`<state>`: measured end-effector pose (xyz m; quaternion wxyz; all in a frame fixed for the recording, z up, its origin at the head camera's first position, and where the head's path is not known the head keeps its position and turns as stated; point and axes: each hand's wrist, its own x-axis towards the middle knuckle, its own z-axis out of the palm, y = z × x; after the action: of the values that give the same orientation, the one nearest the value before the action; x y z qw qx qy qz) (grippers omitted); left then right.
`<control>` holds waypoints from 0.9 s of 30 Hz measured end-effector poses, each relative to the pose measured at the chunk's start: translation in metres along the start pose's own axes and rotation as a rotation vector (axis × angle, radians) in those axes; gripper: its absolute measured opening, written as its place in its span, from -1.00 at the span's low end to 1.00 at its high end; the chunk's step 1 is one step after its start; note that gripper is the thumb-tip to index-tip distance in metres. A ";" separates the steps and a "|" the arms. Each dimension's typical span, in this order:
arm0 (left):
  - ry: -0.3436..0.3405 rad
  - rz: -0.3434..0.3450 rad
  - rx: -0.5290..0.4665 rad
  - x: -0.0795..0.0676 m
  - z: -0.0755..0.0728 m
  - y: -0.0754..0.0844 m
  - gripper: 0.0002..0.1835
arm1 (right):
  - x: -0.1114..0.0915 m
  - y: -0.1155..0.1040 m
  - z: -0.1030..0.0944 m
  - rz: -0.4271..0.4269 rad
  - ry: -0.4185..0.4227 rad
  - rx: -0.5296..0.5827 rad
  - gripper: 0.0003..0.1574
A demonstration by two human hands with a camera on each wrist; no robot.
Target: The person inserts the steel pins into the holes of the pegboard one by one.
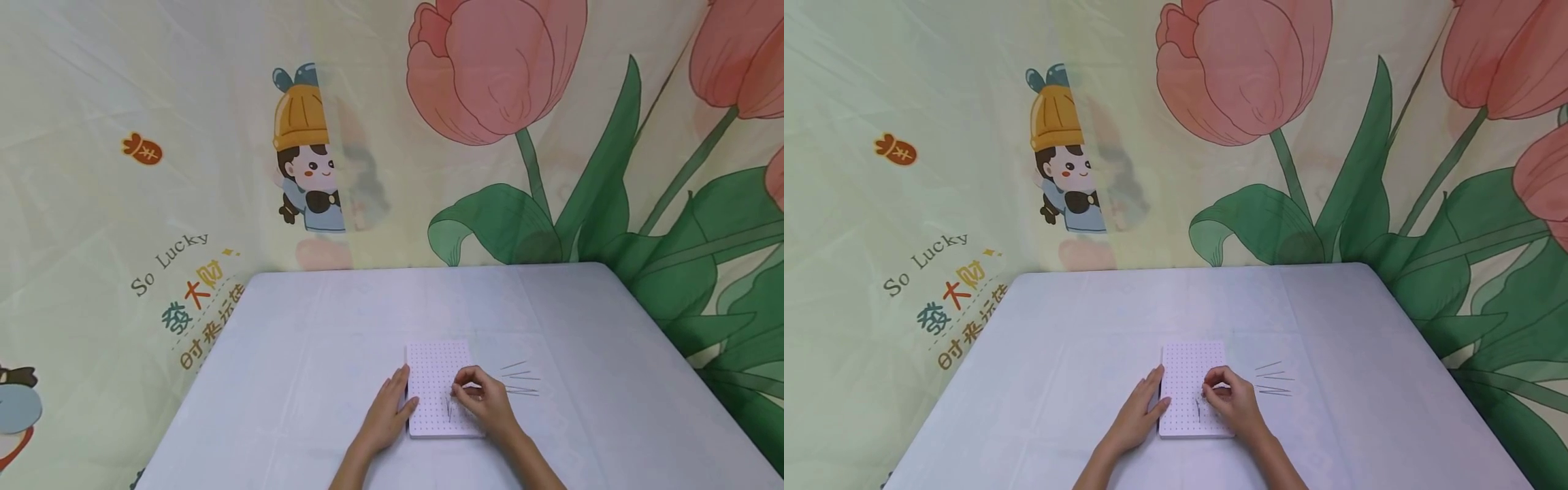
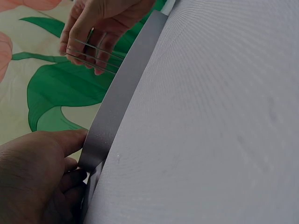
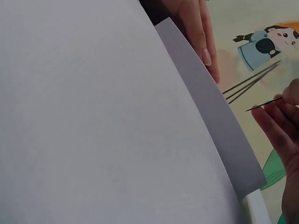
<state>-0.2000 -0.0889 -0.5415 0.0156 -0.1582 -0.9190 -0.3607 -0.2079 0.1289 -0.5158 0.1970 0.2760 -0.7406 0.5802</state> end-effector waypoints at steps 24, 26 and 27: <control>0.011 0.012 -0.001 -0.002 -0.001 -0.001 -0.32 | 0.005 -0.020 0.005 -0.080 -0.182 -0.128 -0.74; 0.010 0.014 -0.001 -0.001 -0.001 -0.001 -0.32 | 0.004 -0.020 0.004 -0.075 -0.186 -0.127 -0.74; 0.007 0.011 -0.003 -0.001 -0.001 -0.001 -0.32 | 0.004 -0.019 0.004 -0.071 -0.185 -0.126 -0.74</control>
<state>-0.1991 -0.0909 -0.5418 0.0208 -0.1621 -0.9175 -0.3625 -0.1983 0.1206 -0.5001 0.1654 0.3414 -0.7803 0.4972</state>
